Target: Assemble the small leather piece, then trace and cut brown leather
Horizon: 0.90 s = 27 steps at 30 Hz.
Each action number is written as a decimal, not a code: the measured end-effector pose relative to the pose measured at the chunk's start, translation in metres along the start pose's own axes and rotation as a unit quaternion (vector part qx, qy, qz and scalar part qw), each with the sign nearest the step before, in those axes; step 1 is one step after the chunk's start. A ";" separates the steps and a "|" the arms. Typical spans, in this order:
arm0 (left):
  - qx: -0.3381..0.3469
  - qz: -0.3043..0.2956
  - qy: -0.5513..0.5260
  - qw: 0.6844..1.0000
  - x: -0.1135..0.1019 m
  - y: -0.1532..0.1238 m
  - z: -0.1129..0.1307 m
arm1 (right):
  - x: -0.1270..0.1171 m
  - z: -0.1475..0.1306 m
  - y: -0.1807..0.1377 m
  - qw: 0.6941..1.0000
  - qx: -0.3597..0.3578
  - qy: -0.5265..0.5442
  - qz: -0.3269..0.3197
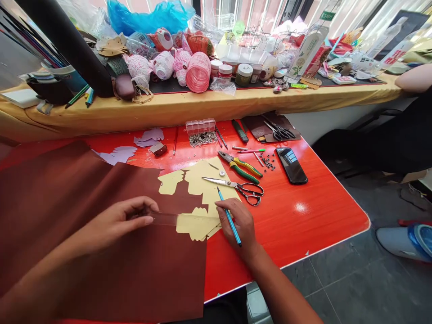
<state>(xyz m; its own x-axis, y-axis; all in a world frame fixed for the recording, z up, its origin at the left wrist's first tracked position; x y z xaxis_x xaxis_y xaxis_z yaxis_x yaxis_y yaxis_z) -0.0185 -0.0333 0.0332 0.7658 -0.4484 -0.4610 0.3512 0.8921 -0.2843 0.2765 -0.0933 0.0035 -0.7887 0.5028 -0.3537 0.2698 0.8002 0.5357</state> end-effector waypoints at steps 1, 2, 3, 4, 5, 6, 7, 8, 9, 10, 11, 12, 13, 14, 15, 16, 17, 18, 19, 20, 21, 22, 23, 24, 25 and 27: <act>-0.008 0.011 -0.007 1.000 -0.011 0.000 -0.003 | 0.000 -0.001 0.000 1.000 -0.001 -0.003 -0.006; -0.016 0.022 -0.001 1.000 -0.023 0.000 -0.008 | 0.001 -0.002 0.001 1.000 -0.004 -0.007 -0.017; -0.021 0.039 0.010 0.999 -0.035 0.000 -0.013 | 0.002 -0.003 0.002 0.999 -0.008 -0.011 -0.033; -0.024 0.058 0.020 0.998 -0.047 0.001 -0.019 | 0.004 -0.004 0.003 0.998 -0.016 -0.014 -0.052; -0.030 0.076 0.028 0.996 -0.059 0.001 -0.026 | 0.006 -0.004 0.004 0.997 -0.029 -0.016 -0.072; -0.035 0.091 0.033 0.995 -0.070 0.001 -0.034 | 0.009 -0.005 0.006 0.994 -0.047 -0.018 -0.093; -0.038 0.106 0.037 0.993 -0.079 0.001 -0.041 | 0.012 -0.005 0.009 0.991 -0.068 -0.020 -0.111; -0.041 0.115 0.045 0.991 -0.088 0.002 -0.048 | 0.015 -0.005 0.013 0.988 -0.090 -0.025 -0.126; -0.041 0.128 0.050 0.990 -0.095 0.002 -0.054 | 0.019 -0.006 0.017 0.983 -0.108 -0.034 -0.143; -0.041 0.143 0.054 0.987 -0.102 0.003 -0.059 | 0.024 -0.007 0.023 0.979 -0.122 -0.047 -0.157; -0.042 0.158 0.060 0.985 -0.107 0.004 -0.062 | 0.029 -0.008 0.029 0.973 -0.133 -0.063 -0.180; -0.042 0.175 0.067 0.981 -0.111 0.005 -0.064 | 0.035 -0.009 0.036 0.965 -0.143 -0.084 -0.202; -0.042 0.190 0.079 0.978 -0.115 0.006 -0.065 | 0.042 -0.012 0.044 0.957 -0.158 -0.110 -0.217; -0.044 0.203 0.094 0.974 -0.117 0.006 -0.064 | 0.050 -0.015 0.052 0.944 -0.173 -0.144 -0.241; -0.045 0.214 0.111 0.970 -0.118 0.007 -0.063 | 0.058 -0.017 0.060 0.931 -0.181 -0.182 -0.259; -0.044 0.222 0.126 0.966 -0.118 0.007 -0.061 | 0.067 -0.019 0.069 0.920 -0.177 -0.220 -0.272; -0.039 0.229 0.140 0.963 -0.117 0.007 -0.059 | 0.076 -0.021 0.078 0.906 -0.172 -0.254 -0.293; -0.030 0.235 0.150 0.960 -0.116 0.008 -0.057 | 0.085 -0.021 0.086 0.892 -0.156 -0.291 -0.309; -0.018 0.240 0.158 0.958 -0.114 0.008 -0.056 | 0.093 -0.020 0.095 0.879 -0.135 -0.330 -0.316; -0.004 0.241 0.165 0.956 -0.112 0.010 -0.055 | 0.101 -0.019 0.104 0.874 -0.125 -0.349 -0.314; 0.011 0.239 0.172 0.956 -0.109 0.011 -0.056 | 0.109 -0.016 0.112 0.871 -0.120 -0.362 -0.311; 0.023 0.233 0.179 0.955 -0.106 0.013 -0.057 | 0.115 -0.013 0.119 0.867 -0.115 -0.372 -0.310; 0.033 0.225 0.188 0.955 -0.102 0.014 -0.058 | 0.121 -0.009 0.126 0.863 -0.109 -0.385 -0.308; 0.041 0.217 0.199 0.955 -0.099 0.016 -0.060 | 0.126 -0.005 0.132 0.858 -0.101 -0.399 -0.307; 0.048 0.210 0.210 0.954 -0.096 0.018 -0.062 | 0.129 0.000 0.137 0.853 -0.094 -0.411 -0.308; 0.060 0.202 0.230 0.950 -0.089 0.021 -0.065 | 0.135 0.008 0.146 0.844 -0.084 -0.428 -0.311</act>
<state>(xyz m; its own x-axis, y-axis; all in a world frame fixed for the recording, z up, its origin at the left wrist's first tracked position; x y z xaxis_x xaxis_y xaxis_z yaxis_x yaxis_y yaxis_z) -0.1147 0.0215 0.0137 0.5447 -0.0204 -0.8384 0.1585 0.9842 0.0791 0.2139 0.0935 0.0277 -0.0410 0.1121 -0.9928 -0.1889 0.9749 0.1179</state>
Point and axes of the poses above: each hand's wrist, its own y-axis towards the middle knuckle, its own x-axis out of the palm, z = x × y, the point moved 2 cm from there along y, towards the middle knuckle, and after that the axes turned 14 degrees about z, right-handed, at the moved point
